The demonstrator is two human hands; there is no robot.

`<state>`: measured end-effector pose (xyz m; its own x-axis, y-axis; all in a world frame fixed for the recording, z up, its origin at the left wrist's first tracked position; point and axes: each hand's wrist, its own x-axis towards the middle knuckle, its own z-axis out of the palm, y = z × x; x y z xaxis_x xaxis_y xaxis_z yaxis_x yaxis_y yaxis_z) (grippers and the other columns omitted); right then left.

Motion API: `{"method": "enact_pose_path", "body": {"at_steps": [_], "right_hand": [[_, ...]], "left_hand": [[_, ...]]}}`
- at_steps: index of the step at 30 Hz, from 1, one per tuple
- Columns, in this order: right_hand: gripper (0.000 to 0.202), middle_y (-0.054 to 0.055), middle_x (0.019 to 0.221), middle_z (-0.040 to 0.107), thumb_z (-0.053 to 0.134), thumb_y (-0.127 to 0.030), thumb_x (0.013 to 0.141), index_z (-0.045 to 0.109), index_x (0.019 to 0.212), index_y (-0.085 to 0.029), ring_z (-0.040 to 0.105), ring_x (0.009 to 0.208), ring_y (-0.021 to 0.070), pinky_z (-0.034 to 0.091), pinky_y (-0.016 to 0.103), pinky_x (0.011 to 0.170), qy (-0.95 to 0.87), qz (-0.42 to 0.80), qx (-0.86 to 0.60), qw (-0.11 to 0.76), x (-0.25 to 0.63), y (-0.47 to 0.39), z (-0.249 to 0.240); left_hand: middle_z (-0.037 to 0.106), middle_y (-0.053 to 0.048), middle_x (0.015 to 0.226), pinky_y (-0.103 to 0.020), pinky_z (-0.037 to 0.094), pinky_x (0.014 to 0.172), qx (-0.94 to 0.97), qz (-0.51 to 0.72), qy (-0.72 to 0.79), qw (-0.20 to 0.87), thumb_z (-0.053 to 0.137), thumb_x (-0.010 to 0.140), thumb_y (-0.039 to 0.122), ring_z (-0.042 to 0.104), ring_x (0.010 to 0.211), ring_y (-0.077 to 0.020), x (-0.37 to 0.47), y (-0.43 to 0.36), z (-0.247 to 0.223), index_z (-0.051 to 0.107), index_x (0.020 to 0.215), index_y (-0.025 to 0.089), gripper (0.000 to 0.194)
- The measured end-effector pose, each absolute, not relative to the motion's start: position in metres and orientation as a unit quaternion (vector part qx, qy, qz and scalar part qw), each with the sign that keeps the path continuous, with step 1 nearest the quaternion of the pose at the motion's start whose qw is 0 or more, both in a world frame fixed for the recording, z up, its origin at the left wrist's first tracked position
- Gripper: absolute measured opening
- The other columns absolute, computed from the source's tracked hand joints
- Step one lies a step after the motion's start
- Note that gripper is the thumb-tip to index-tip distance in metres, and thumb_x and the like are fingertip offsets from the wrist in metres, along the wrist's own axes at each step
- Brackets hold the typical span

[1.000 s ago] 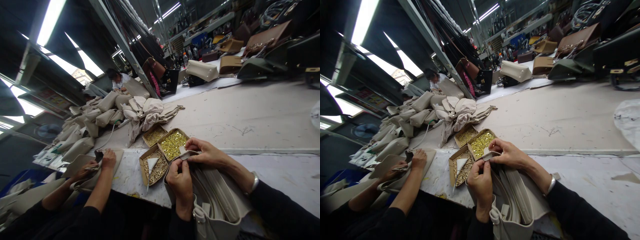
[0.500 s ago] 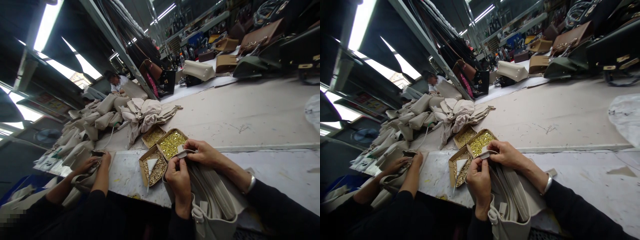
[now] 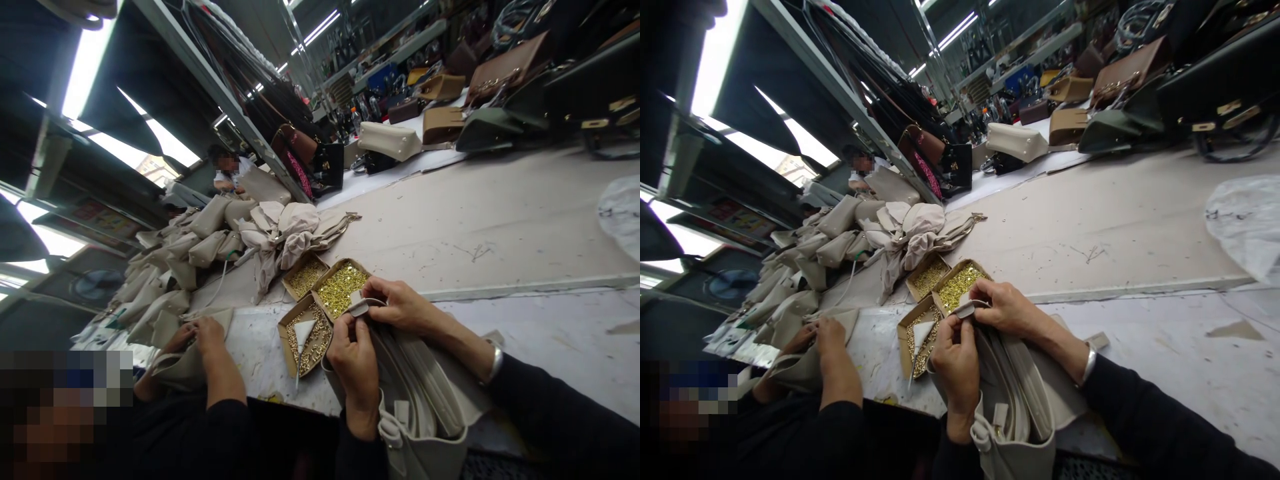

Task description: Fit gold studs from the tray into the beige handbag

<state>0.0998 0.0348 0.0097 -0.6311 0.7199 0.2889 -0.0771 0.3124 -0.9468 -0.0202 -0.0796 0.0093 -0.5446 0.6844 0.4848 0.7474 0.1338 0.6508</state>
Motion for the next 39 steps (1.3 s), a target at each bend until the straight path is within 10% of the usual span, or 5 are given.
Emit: {"method": "enact_pose_path", "body": {"at_steps": [13,24,31,39], "right_hand": [[0.009,-0.003,0.079,0.063,0.066,-0.022,0.086,0.059,0.091,-0.021,0.058,0.073,0.0145,0.042,0.026,0.067,-0.732,0.531,-0.226,0.364,0.099,0.037,0.009],[0.013,0.004,0.086,0.068,0.057,-0.012,0.090,0.058,0.101,-0.019,0.063,0.079,0.0210,0.041,0.031,0.070,-0.897,0.131,-0.245,0.343,0.098,0.020,0.024],[0.009,0.003,0.081,0.068,0.057,-0.011,0.091,0.056,0.093,-0.019,0.064,0.072,0.0188,0.040,0.029,0.064,-0.899,0.121,-0.259,0.332,0.096,0.021,0.035],[0.012,0.003,0.093,0.074,0.062,-0.020,0.096,0.060,0.107,-0.022,0.070,0.082,0.0204,0.044,0.027,0.070,-0.875,0.247,-0.246,0.336,0.101,0.032,0.021]], "left_hand": [[0.075,-0.002,0.085,-0.025,0.053,0.077,-0.468,-0.457,-0.756,-0.006,0.062,0.091,0.025,0.070,0.079,-0.0168,-0.021,-0.079,0.011,0.069,0.093,0.021,0.008],[0.074,-0.002,0.082,-0.027,0.048,0.070,-0.515,-0.388,-0.765,-0.015,0.060,0.096,0.025,0.068,0.073,-0.0177,-0.030,-0.082,0.036,0.069,0.093,0.021,0.011],[0.070,-0.009,0.097,-0.038,0.049,0.090,-0.600,-0.326,-0.722,0.114,0.064,0.091,0.017,0.064,0.098,-0.0251,-0.041,-0.072,0.063,0.069,0.100,0.018,0.010],[0.073,-0.001,0.092,-0.028,0.049,0.080,-0.617,-0.308,-0.694,-0.207,0.058,0.085,0.010,0.065,0.085,-0.0175,-0.070,-0.052,0.076,0.070,0.097,0.020,0.020]]}}
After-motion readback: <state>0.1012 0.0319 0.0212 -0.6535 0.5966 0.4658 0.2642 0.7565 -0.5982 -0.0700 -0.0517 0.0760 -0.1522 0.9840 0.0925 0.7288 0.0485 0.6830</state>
